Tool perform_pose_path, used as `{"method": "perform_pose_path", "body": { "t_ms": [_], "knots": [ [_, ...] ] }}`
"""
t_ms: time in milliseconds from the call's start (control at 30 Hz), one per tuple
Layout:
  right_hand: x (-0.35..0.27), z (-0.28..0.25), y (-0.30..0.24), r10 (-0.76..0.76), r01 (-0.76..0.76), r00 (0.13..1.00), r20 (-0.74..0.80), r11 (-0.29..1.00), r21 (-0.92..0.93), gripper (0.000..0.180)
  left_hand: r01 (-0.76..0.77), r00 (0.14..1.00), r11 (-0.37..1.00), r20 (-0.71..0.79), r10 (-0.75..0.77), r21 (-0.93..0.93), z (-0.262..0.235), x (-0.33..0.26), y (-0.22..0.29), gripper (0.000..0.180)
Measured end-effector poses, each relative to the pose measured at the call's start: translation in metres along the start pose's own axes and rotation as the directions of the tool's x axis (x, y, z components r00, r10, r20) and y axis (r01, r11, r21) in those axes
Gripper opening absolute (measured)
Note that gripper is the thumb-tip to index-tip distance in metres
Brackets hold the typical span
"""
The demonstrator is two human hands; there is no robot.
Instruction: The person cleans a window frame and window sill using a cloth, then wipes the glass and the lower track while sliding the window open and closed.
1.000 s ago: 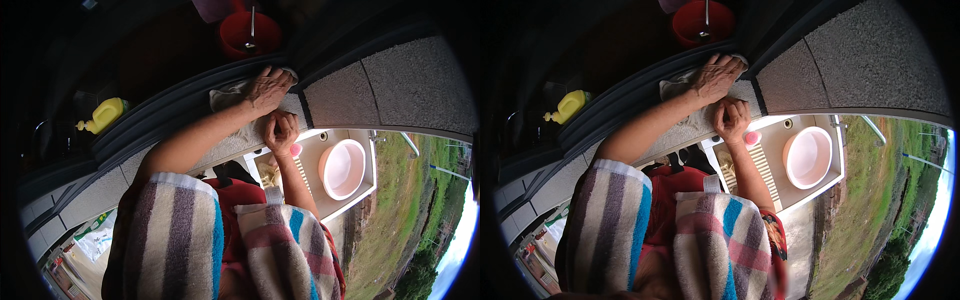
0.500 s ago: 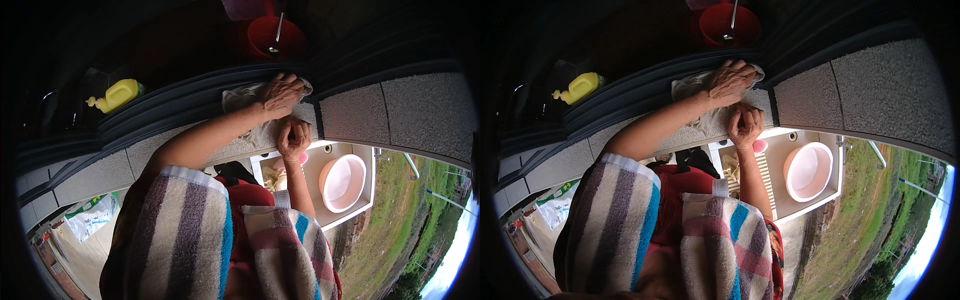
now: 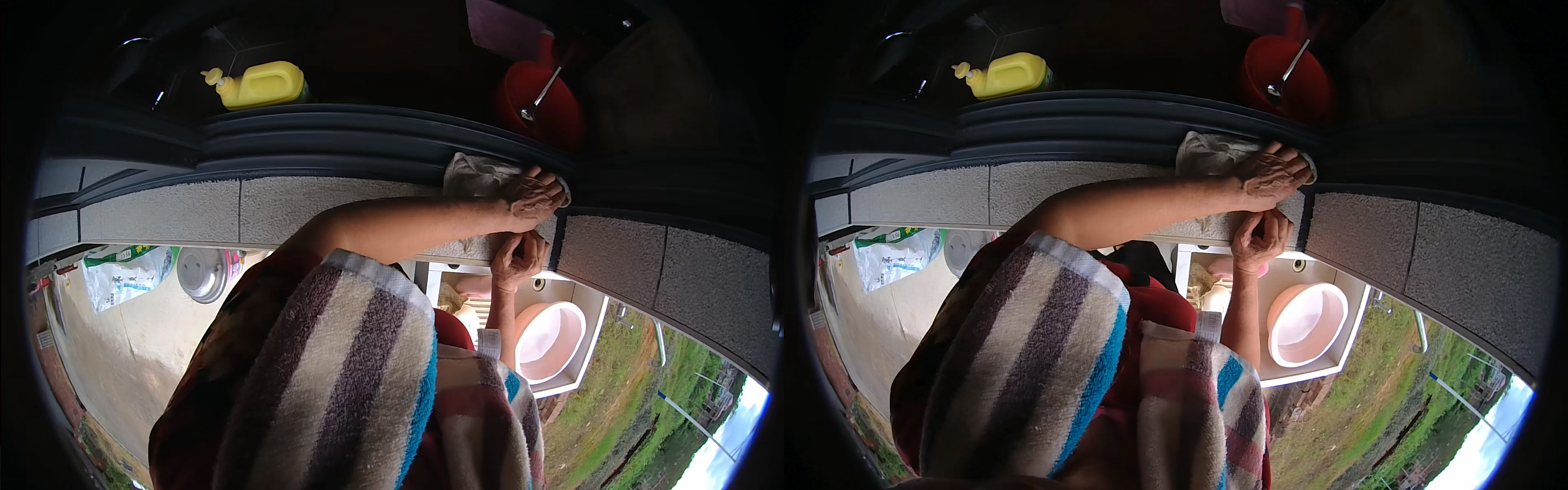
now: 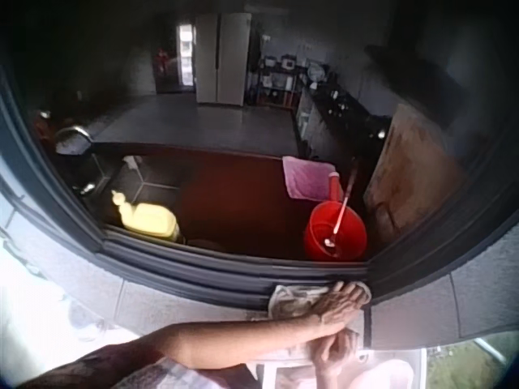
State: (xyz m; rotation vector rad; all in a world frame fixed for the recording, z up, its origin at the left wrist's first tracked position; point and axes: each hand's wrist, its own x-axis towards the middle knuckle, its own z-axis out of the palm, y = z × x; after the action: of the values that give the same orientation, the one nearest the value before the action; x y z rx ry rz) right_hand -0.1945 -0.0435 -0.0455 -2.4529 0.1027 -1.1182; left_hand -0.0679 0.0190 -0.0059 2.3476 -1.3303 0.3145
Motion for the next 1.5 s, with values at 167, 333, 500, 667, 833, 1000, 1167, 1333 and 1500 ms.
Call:
{"method": "perform_pose_path", "body": {
  "t_ms": [167, 333, 500, 667, 833, 1000, 1167, 1333, 1500],
  "knots": [
    [0.012, -0.001, -0.011, 0.079, -0.080, 0.995, 0.062, 0.997, 0.015, 0.012, 0.075, 0.995, 0.997, 0.060, -0.074, -0.026, -0.037, -0.033, -0.021, 0.050],
    [0.012, -0.005, -0.014, 0.092, -0.092, 0.995, 0.037, 0.996, 0.003, 0.013, 0.164, 0.983, 0.987, -0.079, -0.163, -0.003, -0.109, -0.133, -0.056, 0.034],
    [0.010, -0.010, -0.018, 0.147, -0.145, 0.988, 0.044, 0.988, -0.046, 0.014, 0.494, 0.861, 0.853, -0.038, -0.506, -0.171, -0.165, -0.279, -0.088, 0.024],
    [0.016, -0.005, -0.020, 0.169, -0.167, 0.983, 0.068, 0.985, -0.038, 0.015, 0.657, 0.732, 0.754, -0.239, -0.639, -0.004, -0.154, -0.348, -0.088, 0.026],
    [0.018, -0.004, -0.015, 0.136, -0.131, 0.986, 0.101, 0.990, -0.050, 0.017, 0.662, 0.730, 0.749, -0.203, -0.653, -0.032, -0.152, -0.330, -0.084, 0.026],
    [0.023, -0.008, -0.017, 0.155, -0.140, 0.976, 0.156, 0.985, -0.100, 0.016, 0.663, 0.734, 0.748, -0.171, -0.657, -0.028, -0.137, -0.320, -0.099, 0.026],
    [0.024, -0.007, -0.019, 0.189, -0.175, 0.967, 0.169, 0.980, -0.096, 0.017, 0.667, 0.732, 0.745, -0.161, -0.662, -0.027, -0.130, -0.323, -0.100, 0.026],
    [0.023, -0.009, -0.018, 0.175, -0.163, 0.966, 0.188, 0.984, -0.076, 0.016, 0.666, 0.733, 0.745, -0.153, -0.663, -0.036, -0.136, -0.329, -0.100, 0.027],
    [0.020, -0.011, -0.017, 0.186, -0.171, 0.962, 0.202, 0.981, -0.087, 0.016, 0.658, 0.739, 0.752, -0.155, -0.656, -0.042, -0.142, -0.332, -0.100, 0.028]
  ]
}}
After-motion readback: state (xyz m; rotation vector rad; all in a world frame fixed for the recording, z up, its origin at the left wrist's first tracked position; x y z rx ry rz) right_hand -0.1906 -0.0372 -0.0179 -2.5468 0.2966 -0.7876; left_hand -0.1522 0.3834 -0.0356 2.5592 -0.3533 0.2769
